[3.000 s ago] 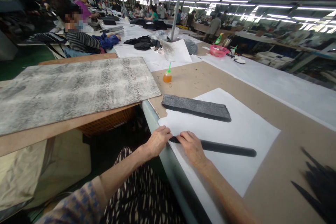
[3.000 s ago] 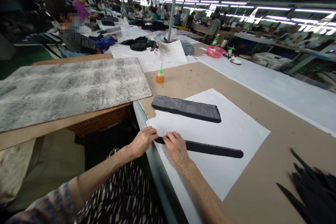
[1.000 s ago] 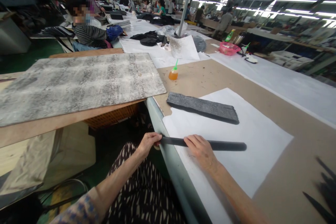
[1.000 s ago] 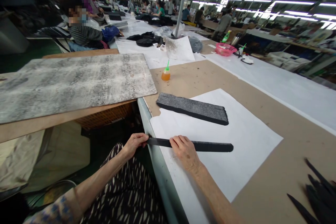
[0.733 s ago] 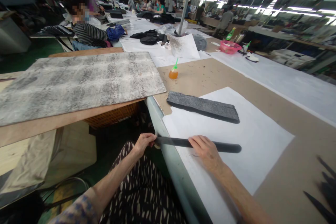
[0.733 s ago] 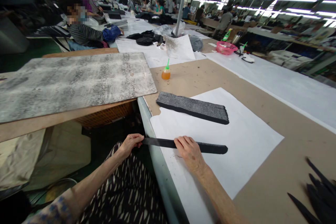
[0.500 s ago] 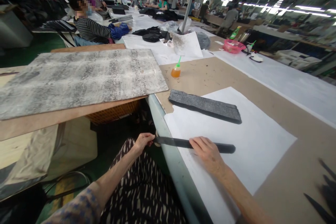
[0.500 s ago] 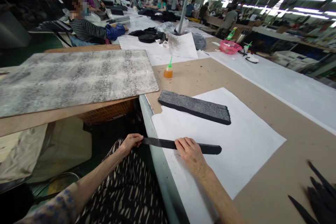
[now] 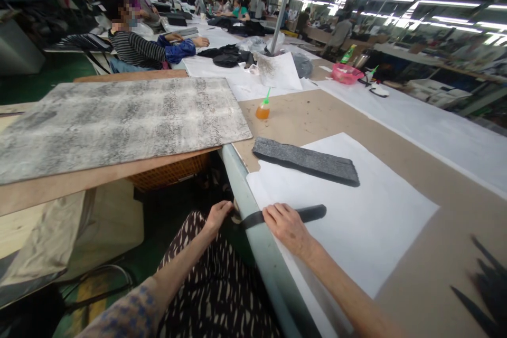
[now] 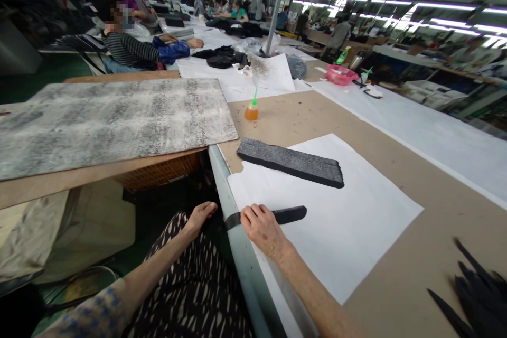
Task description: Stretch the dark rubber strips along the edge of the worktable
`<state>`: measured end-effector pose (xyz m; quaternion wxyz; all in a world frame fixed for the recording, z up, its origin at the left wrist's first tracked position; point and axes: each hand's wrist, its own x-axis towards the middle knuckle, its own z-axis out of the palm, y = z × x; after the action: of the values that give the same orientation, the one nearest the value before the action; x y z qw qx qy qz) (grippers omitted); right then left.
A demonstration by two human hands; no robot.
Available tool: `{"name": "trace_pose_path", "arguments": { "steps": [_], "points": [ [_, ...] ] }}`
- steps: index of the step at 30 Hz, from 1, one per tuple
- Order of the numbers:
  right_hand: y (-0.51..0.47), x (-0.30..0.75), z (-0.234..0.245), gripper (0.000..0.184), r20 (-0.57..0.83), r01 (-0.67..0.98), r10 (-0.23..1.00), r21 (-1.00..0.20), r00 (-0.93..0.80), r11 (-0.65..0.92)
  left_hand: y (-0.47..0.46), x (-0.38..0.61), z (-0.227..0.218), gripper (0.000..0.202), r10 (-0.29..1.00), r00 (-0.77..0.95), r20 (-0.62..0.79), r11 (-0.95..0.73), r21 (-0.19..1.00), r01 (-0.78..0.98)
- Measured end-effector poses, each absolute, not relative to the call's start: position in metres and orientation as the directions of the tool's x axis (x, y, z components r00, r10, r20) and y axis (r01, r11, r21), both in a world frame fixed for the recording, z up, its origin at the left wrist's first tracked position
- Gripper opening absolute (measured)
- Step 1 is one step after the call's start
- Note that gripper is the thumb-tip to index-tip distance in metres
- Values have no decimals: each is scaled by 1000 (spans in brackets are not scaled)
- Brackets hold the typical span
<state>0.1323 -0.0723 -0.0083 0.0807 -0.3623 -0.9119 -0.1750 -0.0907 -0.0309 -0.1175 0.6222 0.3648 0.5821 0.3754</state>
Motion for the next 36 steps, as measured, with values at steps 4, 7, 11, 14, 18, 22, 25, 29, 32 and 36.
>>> {"name": "trace_pose_path", "arguments": {
  "steps": [4,7,11,14,18,22,25,29,32,36],
  "points": [
    [-73,129,-4,17,275,709,653,250,-705,660,-30,-62,-66,37,899,388,-201,191,979,64],
    [-75,127,0,15,269,742,692,227,-670,630,-33,-51,-48,36,842,495,-214,207,976,69],
    [-76,134,2,15,264,744,696,188,-667,641,-33,-49,-54,32,822,511,-253,262,963,55],
    [-80,152,0,20,288,735,680,172,-674,656,-28,-51,-62,29,804,533,-264,264,961,78],
    [-91,187,-2,27,342,777,706,137,-620,615,-25,-52,-66,28,793,555,-251,252,965,76],
    [-101,211,0,31,378,800,719,115,-583,589,-23,-57,-78,27,797,553,-245,251,966,65],
    [-99,205,0,29,382,799,714,127,-586,588,-22,-66,-99,27,805,511,-301,298,950,90],
    [-88,164,-4,23,332,735,661,202,-674,648,-22,-87,-128,29,822,410,-395,351,919,181],
    [-81,138,-6,19,283,664,602,255,-746,703,-24,-107,-140,30,839,369,-400,343,915,212],
    [-82,141,-5,20,277,651,591,242,-757,720,-28,-126,-140,29,850,350,-393,334,917,218]
  ]
}}
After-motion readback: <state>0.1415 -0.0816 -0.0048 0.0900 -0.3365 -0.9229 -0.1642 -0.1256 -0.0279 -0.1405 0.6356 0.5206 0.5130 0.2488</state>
